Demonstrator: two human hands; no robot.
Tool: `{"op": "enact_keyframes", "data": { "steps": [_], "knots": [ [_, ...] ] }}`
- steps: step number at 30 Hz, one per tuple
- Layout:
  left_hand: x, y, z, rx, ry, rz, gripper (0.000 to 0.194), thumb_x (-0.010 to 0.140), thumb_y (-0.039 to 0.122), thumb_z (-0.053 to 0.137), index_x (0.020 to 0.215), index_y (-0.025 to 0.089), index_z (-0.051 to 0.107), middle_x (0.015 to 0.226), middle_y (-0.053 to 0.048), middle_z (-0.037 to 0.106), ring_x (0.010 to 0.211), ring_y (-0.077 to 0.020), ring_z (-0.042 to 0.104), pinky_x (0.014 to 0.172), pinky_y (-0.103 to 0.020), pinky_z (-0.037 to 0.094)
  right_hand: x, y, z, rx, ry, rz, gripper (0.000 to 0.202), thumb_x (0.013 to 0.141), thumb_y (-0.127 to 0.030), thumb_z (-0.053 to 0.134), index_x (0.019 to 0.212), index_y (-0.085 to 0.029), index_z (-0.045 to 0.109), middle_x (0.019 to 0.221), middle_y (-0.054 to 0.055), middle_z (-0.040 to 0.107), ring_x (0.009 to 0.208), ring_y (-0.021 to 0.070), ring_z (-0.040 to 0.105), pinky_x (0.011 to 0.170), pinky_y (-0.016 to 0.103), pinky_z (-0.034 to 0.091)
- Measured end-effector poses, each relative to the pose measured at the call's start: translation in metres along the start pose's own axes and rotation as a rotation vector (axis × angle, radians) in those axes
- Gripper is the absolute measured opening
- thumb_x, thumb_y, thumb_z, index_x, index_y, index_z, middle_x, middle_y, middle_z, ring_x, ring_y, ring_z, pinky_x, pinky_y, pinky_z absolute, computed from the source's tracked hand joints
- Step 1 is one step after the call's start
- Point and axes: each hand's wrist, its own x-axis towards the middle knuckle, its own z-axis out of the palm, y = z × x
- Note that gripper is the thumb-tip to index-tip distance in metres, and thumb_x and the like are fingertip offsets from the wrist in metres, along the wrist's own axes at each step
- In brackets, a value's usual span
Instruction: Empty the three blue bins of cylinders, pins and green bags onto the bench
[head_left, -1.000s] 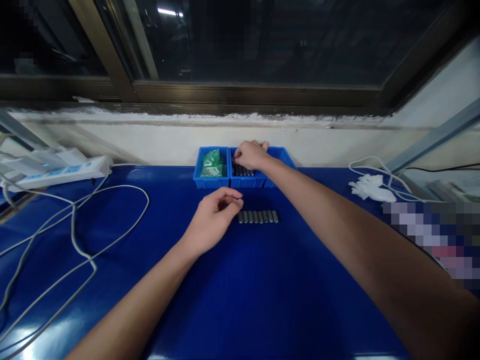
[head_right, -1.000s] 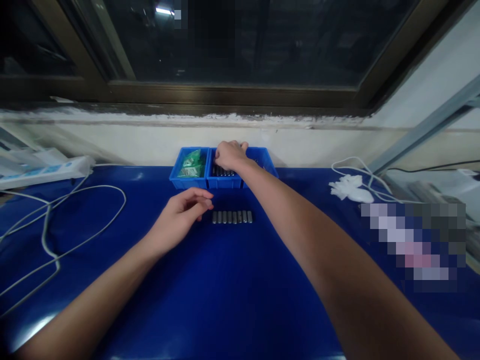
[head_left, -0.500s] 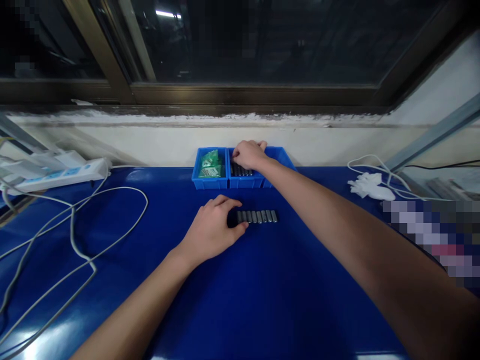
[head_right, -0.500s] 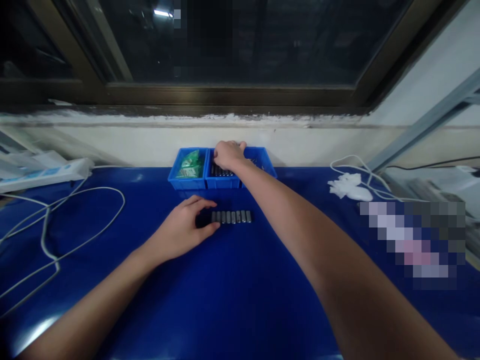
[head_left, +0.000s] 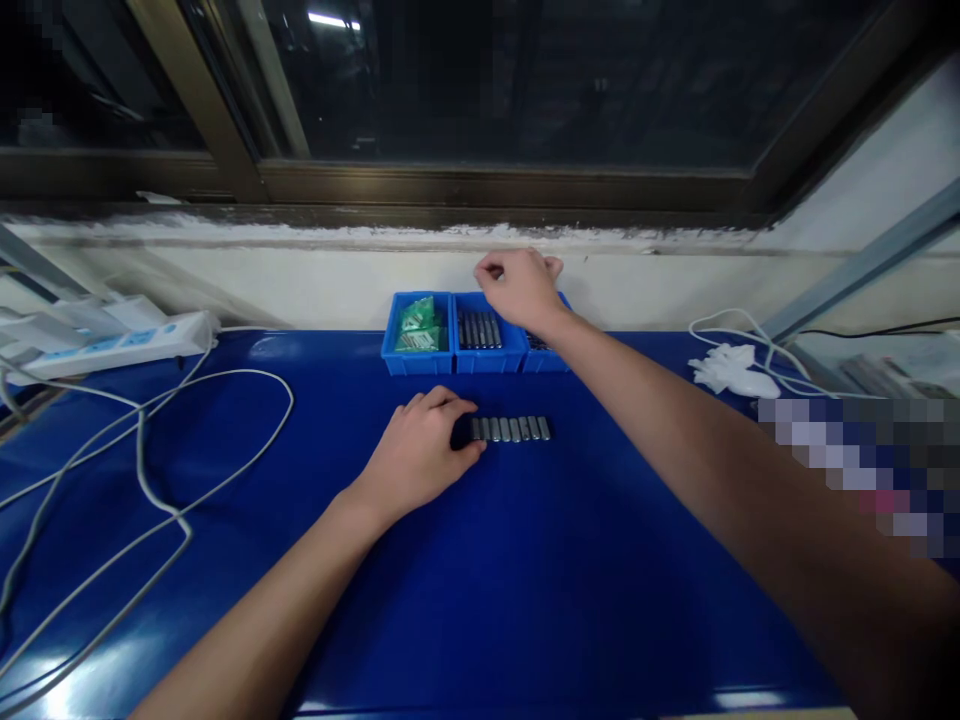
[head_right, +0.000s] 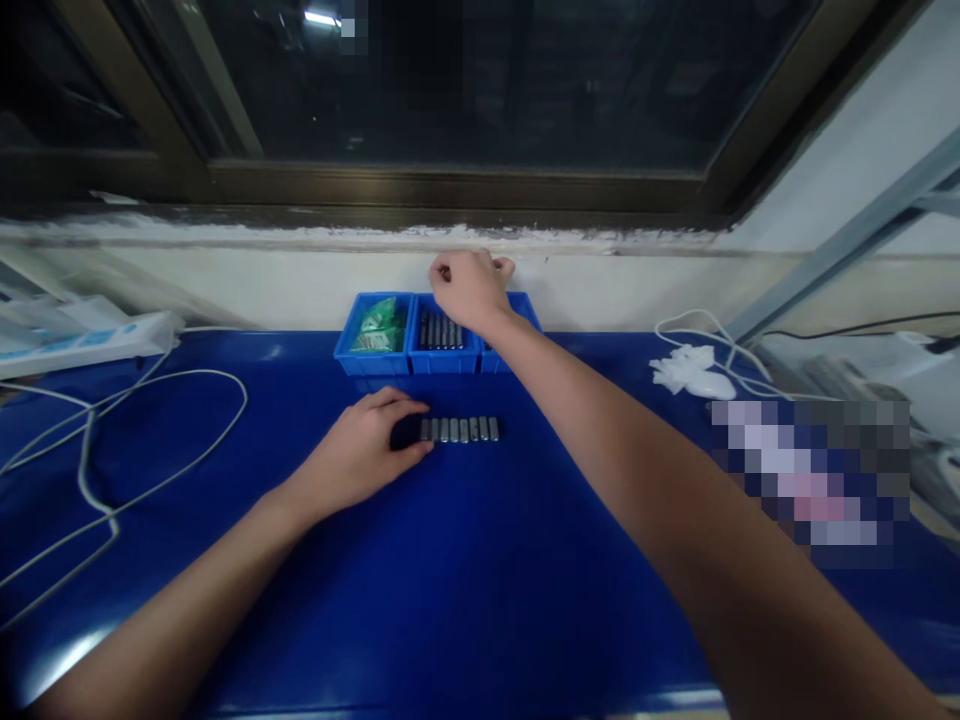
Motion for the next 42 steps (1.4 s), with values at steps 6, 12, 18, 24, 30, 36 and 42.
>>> {"op": "enact_keyframes", "data": {
  "steps": [6,12,18,24,30,36,42],
  "knots": [
    [0.002,-0.003,0.003,-0.037,0.011,0.042,0.035,0.094,0.034,0.071,0.126,0.021,0.073,0.127,-0.01,0.067,0.114,-0.0322,0.067,0.101,-0.052,0.054,-0.073,0.002,-0.057,0.236,-0.065,-0.041,0.031,0.099,-0.042,0.054,0.098,-0.022,0.078,0.085,0.004,0.073,0.076,0.02,0.062,0.074,0.035,0.045],
    [0.002,-0.003,0.002,-0.056,0.013,0.06,0.036,0.093,0.036,0.072,0.125,0.021,0.072,0.125,-0.009,0.068,0.109,-0.0298,0.069,0.098,-0.049,0.056,-0.141,0.028,-0.075,0.176,-0.538,0.033,0.042,0.089,-0.056,0.069,0.121,-0.03,0.077,0.11,0.007,0.07,0.082,0.0202,0.063,0.073,0.036,0.05],
    [0.004,-0.006,0.003,-0.04,0.026,0.118,0.04,0.094,0.037,0.072,0.129,0.019,0.07,0.128,-0.01,0.065,0.116,-0.029,0.065,0.107,-0.05,0.051,-0.156,0.049,-0.074,0.042,-0.687,0.033,0.064,0.081,-0.061,0.074,0.138,-0.032,0.067,0.115,0.009,0.07,0.095,0.0263,0.066,0.079,0.042,0.052],
    [0.004,-0.008,0.005,-0.018,0.027,0.152,0.037,0.096,0.04,0.069,0.128,0.02,0.07,0.127,-0.01,0.065,0.114,-0.0281,0.065,0.106,-0.048,0.052,-0.153,0.053,-0.07,0.089,-0.741,0.079,0.041,0.083,-0.054,0.073,0.116,-0.03,0.072,0.094,0.005,0.074,0.075,0.0226,0.066,0.063,0.039,0.047],
    [0.003,-0.008,0.006,-0.007,0.04,0.165,0.037,0.096,0.039,0.069,0.128,0.021,0.069,0.127,-0.01,0.066,0.114,-0.0285,0.065,0.106,-0.049,0.052,-0.156,0.055,-0.077,0.16,-0.675,0.041,0.024,0.083,-0.046,0.074,0.099,-0.028,0.072,0.084,0.002,0.068,0.071,0.0192,0.062,0.064,0.037,0.048],
    [0.002,-0.007,0.004,-0.024,0.032,0.171,0.037,0.098,0.038,0.068,0.13,0.02,0.068,0.127,-0.01,0.066,0.116,-0.0287,0.065,0.107,-0.049,0.051,-0.114,0.03,-0.088,0.496,-0.398,0.036,0.036,0.085,-0.05,0.076,0.111,-0.025,0.072,0.083,0.001,0.063,0.073,0.0168,0.058,0.069,0.034,0.05],
    [0.001,-0.007,0.002,-0.008,0.029,0.178,0.037,0.098,0.035,0.068,0.131,0.021,0.067,0.127,-0.01,0.066,0.118,-0.0292,0.065,0.107,-0.049,0.051,-0.026,0.005,-0.043,0.02,-0.479,-0.107,0.026,0.086,-0.037,0.072,0.107,-0.021,0.077,0.091,0.005,0.075,0.076,0.0184,0.065,0.072,0.035,0.048]
  ]
}}
